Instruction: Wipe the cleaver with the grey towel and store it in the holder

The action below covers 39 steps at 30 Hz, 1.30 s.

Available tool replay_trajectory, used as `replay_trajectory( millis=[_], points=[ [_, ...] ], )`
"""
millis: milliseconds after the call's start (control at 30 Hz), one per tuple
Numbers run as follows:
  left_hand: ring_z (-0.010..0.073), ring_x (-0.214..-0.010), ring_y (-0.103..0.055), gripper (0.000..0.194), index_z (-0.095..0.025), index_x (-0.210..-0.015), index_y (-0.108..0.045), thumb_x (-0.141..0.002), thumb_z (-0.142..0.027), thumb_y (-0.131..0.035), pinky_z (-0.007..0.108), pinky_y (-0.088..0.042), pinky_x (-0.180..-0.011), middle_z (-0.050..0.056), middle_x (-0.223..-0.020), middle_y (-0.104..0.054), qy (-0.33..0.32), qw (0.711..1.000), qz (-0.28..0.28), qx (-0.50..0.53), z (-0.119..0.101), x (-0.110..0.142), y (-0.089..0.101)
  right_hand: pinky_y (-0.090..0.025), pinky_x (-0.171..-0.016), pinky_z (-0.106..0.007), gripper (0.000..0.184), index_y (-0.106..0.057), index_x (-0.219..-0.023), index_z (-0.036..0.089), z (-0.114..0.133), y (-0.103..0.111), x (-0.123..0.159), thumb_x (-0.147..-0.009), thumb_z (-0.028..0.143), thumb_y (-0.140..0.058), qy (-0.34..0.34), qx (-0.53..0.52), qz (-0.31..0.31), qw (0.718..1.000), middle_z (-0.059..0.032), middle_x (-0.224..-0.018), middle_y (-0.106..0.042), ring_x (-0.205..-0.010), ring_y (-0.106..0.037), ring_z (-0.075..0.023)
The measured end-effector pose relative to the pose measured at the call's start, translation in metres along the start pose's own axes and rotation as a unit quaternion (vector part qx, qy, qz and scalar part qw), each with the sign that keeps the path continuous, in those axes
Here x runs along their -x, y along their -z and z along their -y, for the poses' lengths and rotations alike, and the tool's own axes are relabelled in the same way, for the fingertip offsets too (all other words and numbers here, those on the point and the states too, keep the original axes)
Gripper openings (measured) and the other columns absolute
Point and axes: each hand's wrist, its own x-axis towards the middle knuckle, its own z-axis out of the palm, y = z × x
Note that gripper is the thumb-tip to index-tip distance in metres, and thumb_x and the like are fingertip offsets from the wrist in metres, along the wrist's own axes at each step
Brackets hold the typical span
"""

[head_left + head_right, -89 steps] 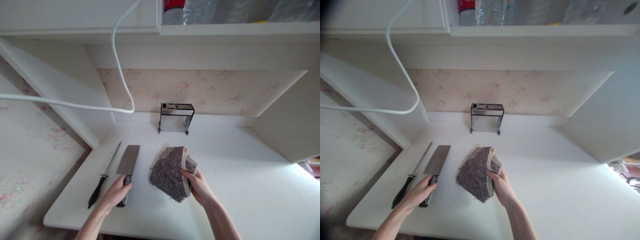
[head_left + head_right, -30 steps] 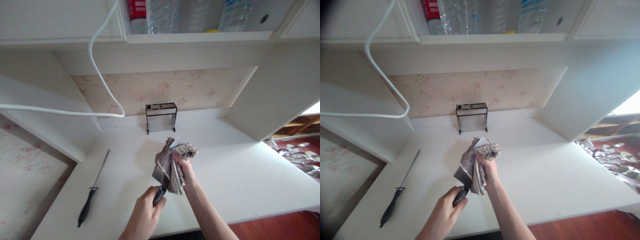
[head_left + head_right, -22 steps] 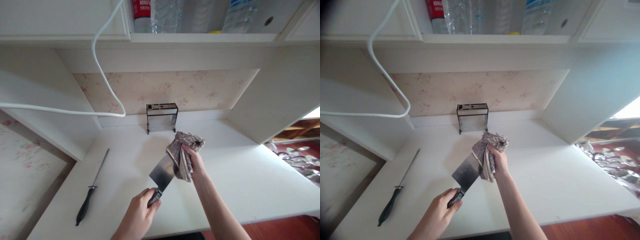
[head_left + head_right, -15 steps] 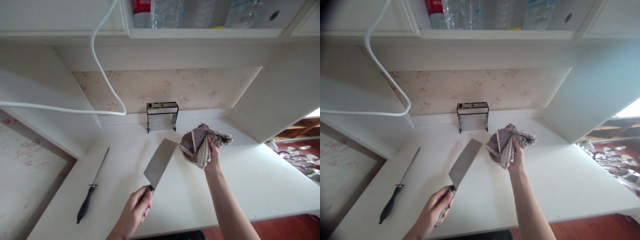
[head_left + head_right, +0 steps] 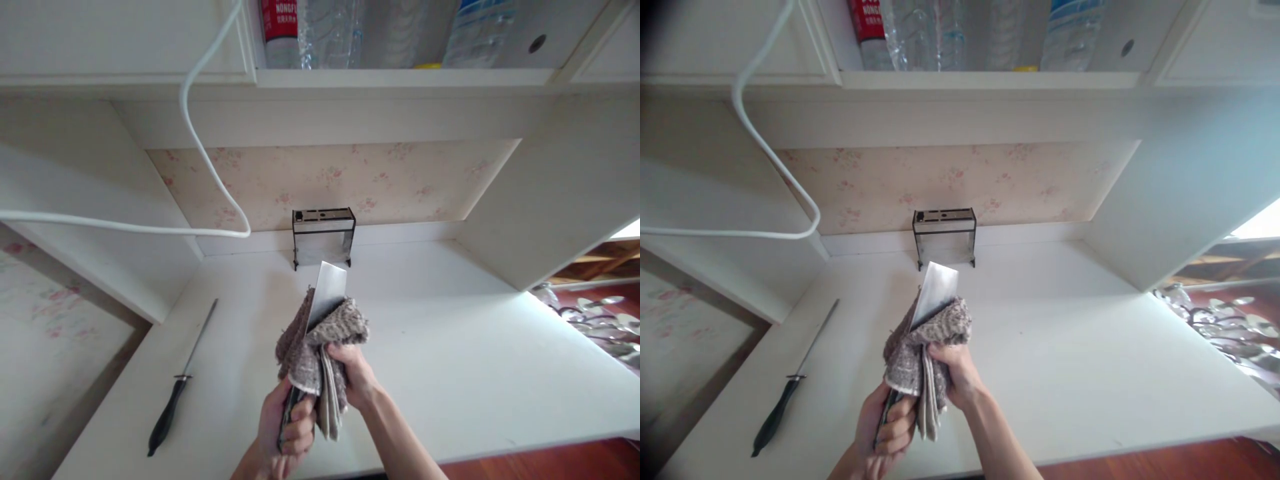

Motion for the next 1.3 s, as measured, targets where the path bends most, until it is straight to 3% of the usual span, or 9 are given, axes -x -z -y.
replay_trajectory(
  millis=[100, 200, 267, 667, 900, 1000, 1067, 1233, 1300],
  points=[
    [0.0010, -0.028, -0.026, 0.049, -0.009, -0.056, -0.054, -0.082, -0.050, -0.061, 0.013, -0.019, -0.026, -0.004, -0.039, -0.037, -0.023, 0.996, -0.074, -0.042, 0.003, -0.003, 0.002, -0.054, -0.077, -0.036, 0.038, -0.065, -0.098, 0.010, 0.006, -0.013, 0.000, -0.062, 0.016, -0.078, 0.014, 0.027, -0.005, 1.000, -0.0099, -0.092, -0.071, -0.079, -0.067, -0.0234],
    [-0.0010, -0.030, -0.025, 0.044, -0.006, -0.067, -0.061, -0.075, -0.048, -0.071, 0.012, -0.020, -0.028, -0.005, -0.046, -0.043, -0.061, 0.981, -0.175, -0.062, -0.001, 0.000, -0.004, -0.054, -0.075, -0.036, 0.038, -0.064, -0.099, 0.011, 0.012, -0.015, -0.002, -0.064, 0.014, -0.077, 0.039, 0.058, -0.043, 0.997, -0.0089, -0.092, -0.070, -0.077, -0.066, -0.0224],
    [-0.0014, -0.031, -0.022, 0.044, -0.006, -0.077, -0.064, -0.071, -0.049, -0.075, 0.012, -0.018, -0.028, -0.008, -0.045, -0.040, -0.045, 0.976, -0.203, -0.063, -0.005, 0.004, -0.009, -0.054, -0.074, -0.036, 0.040, -0.063, -0.100, 0.011, 0.016, -0.014, -0.005, -0.063, 0.015, -0.077, 0.042, 0.073, -0.059, 0.995, -0.0087, -0.092, -0.071, -0.076, -0.066, -0.0225],
    [0.0021, -0.031, -0.016, 0.048, -0.013, -0.075, -0.062, -0.078, -0.061, -0.060, 0.015, -0.013, -0.029, -0.008, -0.042, -0.033, 0.080, 0.977, -0.161, -0.118, -0.017, 0.014, -0.010, -0.059, -0.071, -0.032, 0.046, -0.066, -0.099, 0.013, 0.081, 0.000, -0.044, -0.057, 0.022, -0.083, 0.097, 0.101, -0.141, 0.980, -0.0092, -0.093, -0.073, -0.078, -0.070, -0.0252],
    [0.0034, -0.033, -0.014, 0.053, -0.015, -0.079, -0.056, -0.088, -0.065, -0.039, 0.016, -0.011, -0.031, -0.009, -0.044, -0.028, 0.119, 0.943, -0.217, -0.224, -0.020, 0.019, -0.031, -0.060, -0.068, -0.030, 0.041, -0.068, -0.095, 0.013, 0.121, 0.025, -0.049, -0.058, 0.021, -0.083, 0.175, 0.073, -0.176, 0.966, -0.0057, -0.087, -0.074, -0.071, -0.070, -0.0210],
    [0.0044, -0.033, -0.021, 0.050, -0.017, -0.082, -0.054, -0.087, -0.065, -0.039, 0.018, -0.015, -0.033, -0.008, -0.048, -0.033, 0.081, 0.876, -0.262, -0.397, -0.014, 0.016, -0.044, -0.060, -0.073, -0.031, 0.033, -0.067, -0.095, 0.016, 0.148, 0.050, -0.048, -0.065, 0.021, -0.078, 0.230, -0.017, -0.202, 0.952, -0.0029, -0.090, -0.074, -0.075, -0.070, -0.0186],
    [0.0055, -0.035, -0.027, 0.047, -0.019, -0.081, -0.050, -0.087, -0.065, -0.039, 0.019, -0.019, -0.034, -0.007, -0.053, -0.038, 0.048, 0.797, -0.301, -0.521, -0.008, 0.009, -0.049, -0.059, -0.080, -0.033, 0.028, -0.067, -0.099, 0.019, 0.162, 0.070, -0.042, -0.072, 0.022, -0.072, 0.261, -0.069, -0.211, 0.939, -0.0006, -0.095, -0.073, -0.084, -0.070, -0.0177],
    [0.0163, -0.057, -0.055, 0.040, -0.020, -0.078, -0.051, -0.095, -0.050, -0.030, 0.027, -0.036, -0.056, 0.001, -0.061, -0.056, -0.019, 0.517, -0.340, -0.785, 0.004, -0.015, -0.035, -0.053, -0.090, -0.044, 0.023, -0.067, -0.103, 0.025, 0.157, 0.109, -0.007, -0.081, 0.030, -0.061, 0.278, -0.107, -0.241, 0.924, 0.0022, -0.099, -0.073, -0.096, -0.068, -0.0191],
    [0.0227, -0.073, -0.063, 0.040, -0.019, -0.086, -0.055, -0.097, -0.044, -0.026, 0.031, -0.037, -0.065, 0.008, -0.075, -0.066, -0.022, 0.430, -0.341, -0.836, 0.009, -0.023, -0.026, -0.052, -0.091, -0.045, 0.020, -0.068, -0.098, 0.025, 0.141, 0.119, 0.011, -0.081, 0.032, -0.061, 0.262, -0.104, -0.268, 0.921, 0.0021, -0.094, -0.074, -0.091, -0.069, -0.0195]
  ],
)
